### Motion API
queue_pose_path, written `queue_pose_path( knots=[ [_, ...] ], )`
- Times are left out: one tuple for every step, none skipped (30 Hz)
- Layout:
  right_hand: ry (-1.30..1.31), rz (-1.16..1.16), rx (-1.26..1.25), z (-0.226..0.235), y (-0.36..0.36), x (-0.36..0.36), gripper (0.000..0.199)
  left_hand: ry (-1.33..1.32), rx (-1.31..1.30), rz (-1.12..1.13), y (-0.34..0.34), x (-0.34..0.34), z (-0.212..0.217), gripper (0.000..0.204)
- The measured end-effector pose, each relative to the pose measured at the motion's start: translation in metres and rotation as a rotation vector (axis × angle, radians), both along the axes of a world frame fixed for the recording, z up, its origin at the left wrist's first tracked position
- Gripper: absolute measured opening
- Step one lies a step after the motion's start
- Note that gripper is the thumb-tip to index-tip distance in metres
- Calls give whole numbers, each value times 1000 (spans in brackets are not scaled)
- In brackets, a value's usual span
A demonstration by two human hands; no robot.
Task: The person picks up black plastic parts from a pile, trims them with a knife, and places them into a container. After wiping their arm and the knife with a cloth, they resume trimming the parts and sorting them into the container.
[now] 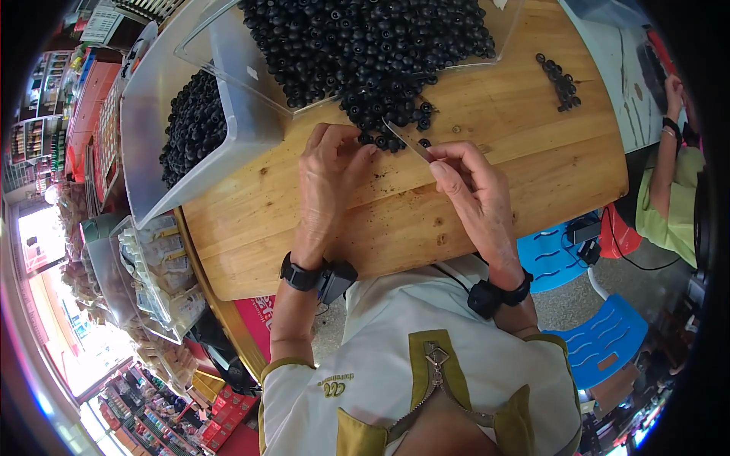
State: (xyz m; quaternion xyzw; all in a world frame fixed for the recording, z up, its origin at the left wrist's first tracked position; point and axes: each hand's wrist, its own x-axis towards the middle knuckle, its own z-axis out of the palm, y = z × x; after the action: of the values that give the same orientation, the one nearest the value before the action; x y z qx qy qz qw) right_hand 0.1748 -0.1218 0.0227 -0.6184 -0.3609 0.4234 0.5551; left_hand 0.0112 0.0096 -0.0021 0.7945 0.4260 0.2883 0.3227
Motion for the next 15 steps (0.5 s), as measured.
queue_pose_path(
  knots=[
    [2,0,0,1,0,0,22,-8,23,-3,1,0,-2,23],
    [-15,18,-10,2,0,0,22,-16,47,-5,0,0,-3,23],
    [-31,38,-20,3,0,0,22,-16,48,-4,-1,0,-1,23],
    [-30,37,-23,3,1,-1,22,0,30,1,0,0,1,22],
    [-20,44,-23,4,2,-2,21,16,11,7,0,0,2,21],
    [-10,51,-22,5,3,-3,21,16,9,8,-1,-2,4,21],
    [-11,51,-21,6,2,-4,21,3,-12,-8,-2,-7,7,21],
    [-5,60,-12,7,2,-5,21,-10,-33,-23,-5,-11,10,21],
    [0,69,-5,8,2,-6,21,-10,-32,-22,-10,-14,14,21],
    [-1,72,-4,7,2,-7,21,-238,-309,-22,-16,-17,18,23],
    [0,73,13,5,2,-9,21,-467,-585,-22,-22,-21,22,24],
    [1,75,29,4,3,-10,21,-501,-642,-72,-25,-25,25,26],
    [1,81,29,5,3,-12,21,-504,-641,-66,-28,-28,27,26],
    [1,89,36,5,3,-14,20,-596,-739,-86,-30,-31,29,26],
    [0,97,42,6,3,-16,19,-689,-836,-107,-32,-33,30,27]
  ],
)
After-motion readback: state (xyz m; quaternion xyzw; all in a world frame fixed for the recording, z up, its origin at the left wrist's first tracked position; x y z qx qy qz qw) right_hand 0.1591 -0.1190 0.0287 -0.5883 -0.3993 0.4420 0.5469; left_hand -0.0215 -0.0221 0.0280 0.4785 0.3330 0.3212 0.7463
